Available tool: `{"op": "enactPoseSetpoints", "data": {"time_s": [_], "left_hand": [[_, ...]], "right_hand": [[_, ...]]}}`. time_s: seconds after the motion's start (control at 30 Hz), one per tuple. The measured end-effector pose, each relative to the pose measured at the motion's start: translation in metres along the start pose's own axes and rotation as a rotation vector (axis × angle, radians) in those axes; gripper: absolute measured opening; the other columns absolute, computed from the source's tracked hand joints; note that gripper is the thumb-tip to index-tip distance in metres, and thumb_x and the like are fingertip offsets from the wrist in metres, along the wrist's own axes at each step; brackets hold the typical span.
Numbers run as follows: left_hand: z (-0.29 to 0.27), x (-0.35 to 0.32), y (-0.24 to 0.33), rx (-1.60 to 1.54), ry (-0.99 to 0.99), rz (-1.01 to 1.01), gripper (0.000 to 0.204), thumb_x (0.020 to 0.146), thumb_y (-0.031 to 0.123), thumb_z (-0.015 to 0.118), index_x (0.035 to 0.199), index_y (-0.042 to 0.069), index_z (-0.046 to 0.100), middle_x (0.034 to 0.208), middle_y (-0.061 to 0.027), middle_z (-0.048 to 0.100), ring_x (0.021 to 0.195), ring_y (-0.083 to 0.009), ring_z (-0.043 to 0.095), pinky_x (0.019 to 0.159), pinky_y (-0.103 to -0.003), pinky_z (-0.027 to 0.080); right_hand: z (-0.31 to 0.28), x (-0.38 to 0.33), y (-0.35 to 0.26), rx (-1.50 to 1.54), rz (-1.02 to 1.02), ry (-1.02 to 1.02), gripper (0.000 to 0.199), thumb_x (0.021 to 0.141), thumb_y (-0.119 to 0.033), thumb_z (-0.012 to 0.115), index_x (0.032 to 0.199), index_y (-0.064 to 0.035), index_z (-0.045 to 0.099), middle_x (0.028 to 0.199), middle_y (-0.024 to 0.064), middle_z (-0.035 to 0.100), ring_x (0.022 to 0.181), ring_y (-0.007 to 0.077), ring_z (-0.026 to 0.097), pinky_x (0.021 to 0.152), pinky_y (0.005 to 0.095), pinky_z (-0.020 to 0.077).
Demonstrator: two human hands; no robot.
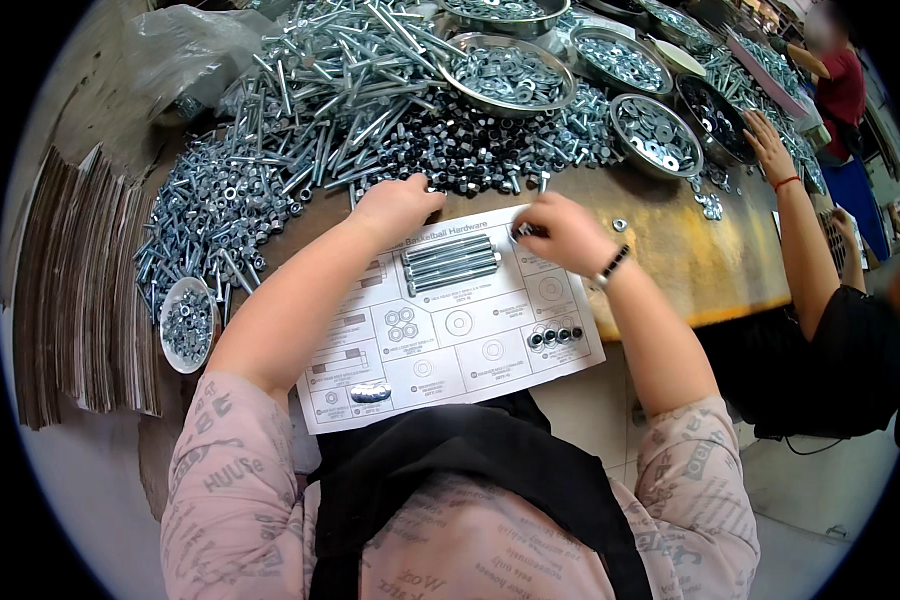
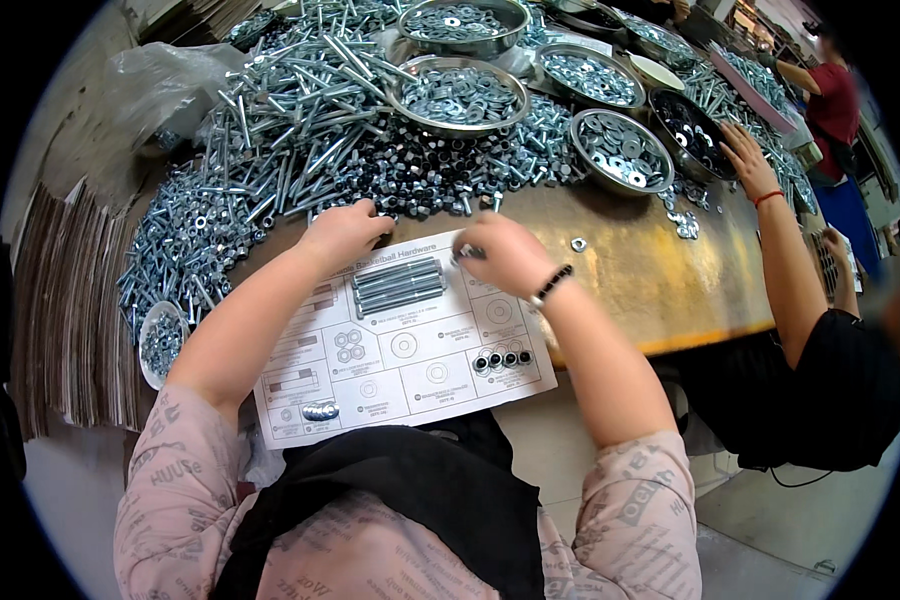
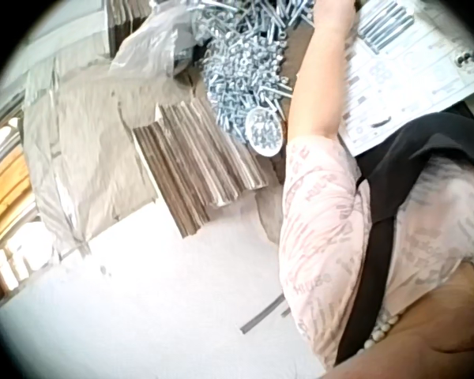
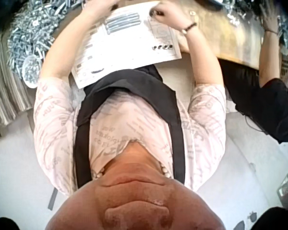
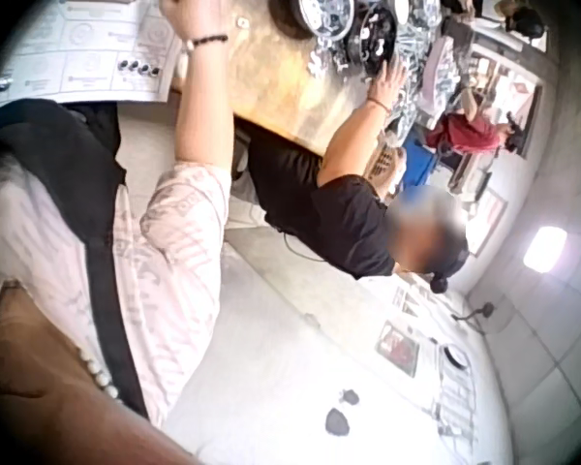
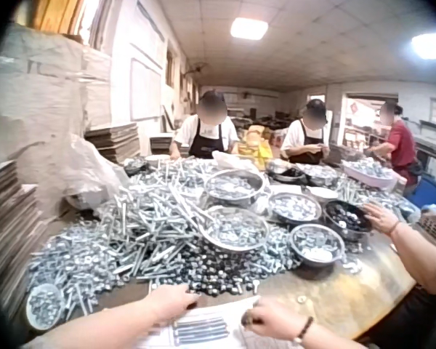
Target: The person sorts metal fasteners from a large pile on a table and arranges them on a printed instruction sheet. They pick bolts, nuts, and washers from the pile and place them into designated areas on the sheet, occasionally adjusting the sheet or moving items between piles.
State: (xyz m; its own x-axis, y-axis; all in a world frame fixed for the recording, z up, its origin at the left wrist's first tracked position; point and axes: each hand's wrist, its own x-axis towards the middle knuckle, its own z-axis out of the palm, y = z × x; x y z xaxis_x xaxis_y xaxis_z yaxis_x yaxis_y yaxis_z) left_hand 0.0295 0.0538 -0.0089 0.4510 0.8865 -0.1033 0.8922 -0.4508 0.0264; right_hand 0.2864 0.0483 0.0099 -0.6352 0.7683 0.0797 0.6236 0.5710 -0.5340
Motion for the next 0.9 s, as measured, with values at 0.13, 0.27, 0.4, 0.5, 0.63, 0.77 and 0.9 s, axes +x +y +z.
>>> {"op": "enactPoseSetpoints", "data": {"time_s": [0.13, 0.27, 0.4, 0.5, 0.63, 0.77, 0.9], "left_hand": [[0.005, -0.006, 0.0, -0.076, 0.036, -0.002, 0.018, 0.079, 0.011, 0.051, 0.095, 0.01, 0.06, 0.096, -0.0114, 0.052, 0.085, -0.0276, 0.059, 0.072, -0.038, 0.049], [0.006, -0.007, 0.01, -0.055, 0.089, -0.006, 0.015, 0.078, 0.009, 0.052, 0.091, 0.007, 0.059, 0.092, -0.0128, 0.051, 0.083, -0.0289, 0.059, 0.071, -0.039, 0.049], [0.002, -0.002, 0.019, 0.004, 0.052, -0.132, 0.022, 0.078, 0.008, 0.052, 0.098, 0.01, 0.058, 0.093, -0.0128, 0.054, 0.084, -0.03, 0.058, 0.071, -0.039, 0.048], [0.005, -0.002, 0.018, -0.053, 0.12, -0.176, 0.022, 0.077, 0.006, 0.052, 0.098, 0.009, 0.057, 0.091, -0.0143, 0.054, 0.083, -0.0317, 0.058, 0.071, -0.04, 0.049], [-0.015, -0.005, 0.035, -0.213, 0.178, -0.189, 0.017, 0.075, 0.007, 0.054, 0.092, 0.006, 0.058, 0.092, -0.0138, 0.055, 0.086, -0.0313, 0.057, 0.075, -0.039, 0.048], [-0.009, -0.017, 0.089, -0.499, 0.237, 0.111, 0.014, 0.075, 0.009, 0.054, 0.086, 0.005, 0.06, 0.09, -0.0134, 0.056, 0.087, -0.0307, 0.057, 0.077, -0.04, 0.046], [0.018, -0.026, 0.138, -0.545, 0.028, 0.187, 0.013, 0.075, 0.01, 0.055, 0.086, 0.005, 0.06, 0.091, -0.0131, 0.055, 0.086, -0.0307, 0.056, 0.075, -0.039, 0.046]], "right_hand": [[-0.016, -0.059, 0.004, 0.098, 0.007, -0.122, 0.017, 0.071, -0.008, 0.065, 0.088, -0.0094, 0.065, 0.087, 0.0086, 0.056, 0.08, 0.0238, 0.056, 0.068, 0.0315, 0.0473], [-0.014, -0.087, 0.005, 0.006, 0.066, -0.188, 0.019, 0.07, -0.01, 0.066, 0.089, -0.0109, 0.065, 0.09, 0.0082, 0.057, 0.084, 0.0252, 0.056, 0.071, 0.0327, 0.0472], [-0.008, -0.096, 0.007, 0.011, 0.09, -0.19, 0.02, 0.07, -0.01, 0.067, 0.089, -0.0117, 0.065, 0.092, 0.0086, 0.057, 0.087, 0.0263, 0.056, 0.073, 0.0336, 0.0466], [-0.008, -0.095, 0.006, 0.032, 0.062, -0.182, 0.019, 0.071, -0.01, 0.066, 0.09, -0.0114, 0.065, 0.092, 0.0086, 0.057, 0.087, 0.0264, 0.056, 0.074, 0.0334, 0.0464], [-0.004, -0.099, 0.01, 0.027, 0.038, -0.145, 0.018, 0.072, -0.011, 0.065, 0.09, -0.0127, 0.065, 0.091, 0.0068, 0.056, 0.085, 0.0252, 0.057, 0.073, 0.0334, 0.0467], [-0.005, -0.096, 0.003, 0.026, 0.031, -0.163, 0.018, 0.072, -0.012, 0.064, 0.09, -0.0136, 0.065, 0.091, 0.0063, 0.056, 0.084, 0.0245, 0.057, 0.072, 0.0335, 0.0469], [-0.008, -0.097, 0.0, 0.062, 0.056, -0.181, 0.019, 0.071, -0.008, 0.065, 0.09, -0.009, 0.064, 0.092, 0.0076, 0.057, 0.087, 0.0262, 0.056, 0.074, 0.0338, 0.0464]]}}
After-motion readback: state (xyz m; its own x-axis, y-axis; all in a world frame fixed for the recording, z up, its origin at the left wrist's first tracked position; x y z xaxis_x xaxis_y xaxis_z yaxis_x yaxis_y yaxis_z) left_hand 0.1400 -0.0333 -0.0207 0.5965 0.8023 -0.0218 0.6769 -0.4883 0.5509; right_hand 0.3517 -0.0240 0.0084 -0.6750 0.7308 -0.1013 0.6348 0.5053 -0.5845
